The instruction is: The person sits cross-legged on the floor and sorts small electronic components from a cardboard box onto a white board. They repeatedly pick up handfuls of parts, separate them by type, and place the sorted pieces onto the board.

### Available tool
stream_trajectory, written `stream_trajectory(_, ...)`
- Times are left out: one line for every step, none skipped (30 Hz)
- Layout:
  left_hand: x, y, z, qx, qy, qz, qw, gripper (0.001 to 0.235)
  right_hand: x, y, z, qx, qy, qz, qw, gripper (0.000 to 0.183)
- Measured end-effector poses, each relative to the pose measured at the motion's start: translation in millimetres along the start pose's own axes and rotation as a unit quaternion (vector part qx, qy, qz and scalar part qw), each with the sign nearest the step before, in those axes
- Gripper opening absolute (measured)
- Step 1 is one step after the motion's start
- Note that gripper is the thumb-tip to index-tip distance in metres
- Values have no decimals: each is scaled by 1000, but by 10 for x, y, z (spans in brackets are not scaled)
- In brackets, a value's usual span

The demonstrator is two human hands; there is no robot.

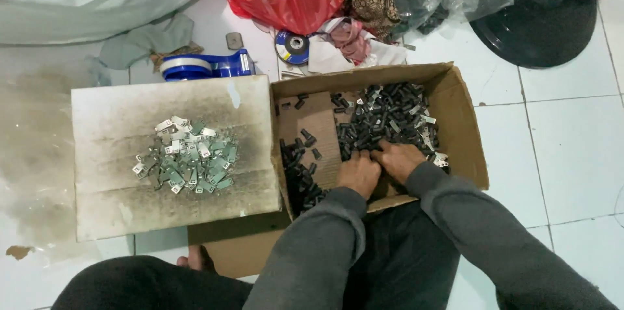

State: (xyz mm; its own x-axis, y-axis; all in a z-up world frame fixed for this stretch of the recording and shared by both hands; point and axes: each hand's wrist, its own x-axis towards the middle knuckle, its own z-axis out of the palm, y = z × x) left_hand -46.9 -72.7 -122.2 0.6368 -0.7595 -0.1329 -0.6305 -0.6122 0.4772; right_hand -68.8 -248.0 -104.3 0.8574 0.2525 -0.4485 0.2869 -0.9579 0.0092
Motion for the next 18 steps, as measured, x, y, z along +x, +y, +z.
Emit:
stream_trajectory(-6, -13, 17, -1, -2, 0, 1000, 19, 26, 4, 58, 2, -2, 0, 1000, 34)
stream_trajectory(-20, -25, 27, 3, 2, 3, 1000, 18, 48, 2, 110, -11, -10, -2, 1000, 27)
stream_trajectory(12, -41, 20, 9, 12, 8, 1000, 18, 87, 37, 137, -28, -16, -3, 999, 21)
stream_trajectory(18, -54, 8, 10, 13, 11, 1000, 18, 86, 45, 106, -29, -14, 0, 999, 21)
stream_trajectory(-4, -59, 7, 21, 8, 3, 1000, 17, 69, 33, 86, -23, -8, -4, 1000, 19)
stream_trajectory(-33, -68, 5, 32, 3, -6, 999, 17, 53, 13, 66, -18, -2, -9, 1000, 17)
stream_trajectory(-76, -49, -42, 31, 3, -7, 999, 17, 5, 10, -14, -18, -3, -10, 1000, 17)
stream_trajectory(-125, -34, -90, 14, 10, -8, 1000, 18, -43, 0, -96, 44, 13, 4, 999, 17)
stream_trajectory(-171, -36, -147, -1, 19, -11, 1000, 18, -64, -11, -186, 105, 31, 16, 994, 18)
stream_trajectory(-247, -14, -318, -2, 21, -15, 1000, 18, -45, 111, -101, 103, 31, 12, 994, 18)
stream_trajectory(-318, 23, -483, -37, 39, -32, 998, 17, -53, 240, -11, 198, 82, 43, 976, 17)
stream_trajectory(-388, 62, -649, -72, 57, -49, 995, 16, -62, 371, 78, 291, 132, 72, 945, 18)
stream_trajectory(-373, 51, -692, -72, 61, -49, 994, 16, -165, 292, -123, 288, 134, 71, 946, 18)
stream_trajectory(-357, 40, -736, -109, 34, -58, 992, 19, -268, 211, -323, 360, 211, 134, 899, 17)
stream_trajectory(-370, 34, -769, -148, 6, -70, 987, 29, -376, 111, -509, 427, 282, 193, 837, 17)
stream_trajectory(-373, 13, -769, -149, 8, -74, 986, 29, -385, 143, -482, 426, 279, 189, 839, 17)
stream_trajectory(-378, -1, -759, -181, 6, -82, 980, 39, -418, 168, -437, 463, 305, 215, 804, 19)
stream_trajectory(-377, -11, -746, -213, 3, -90, 973, 50, -452, 201, -390, 498, 330, 239, 765, 23)
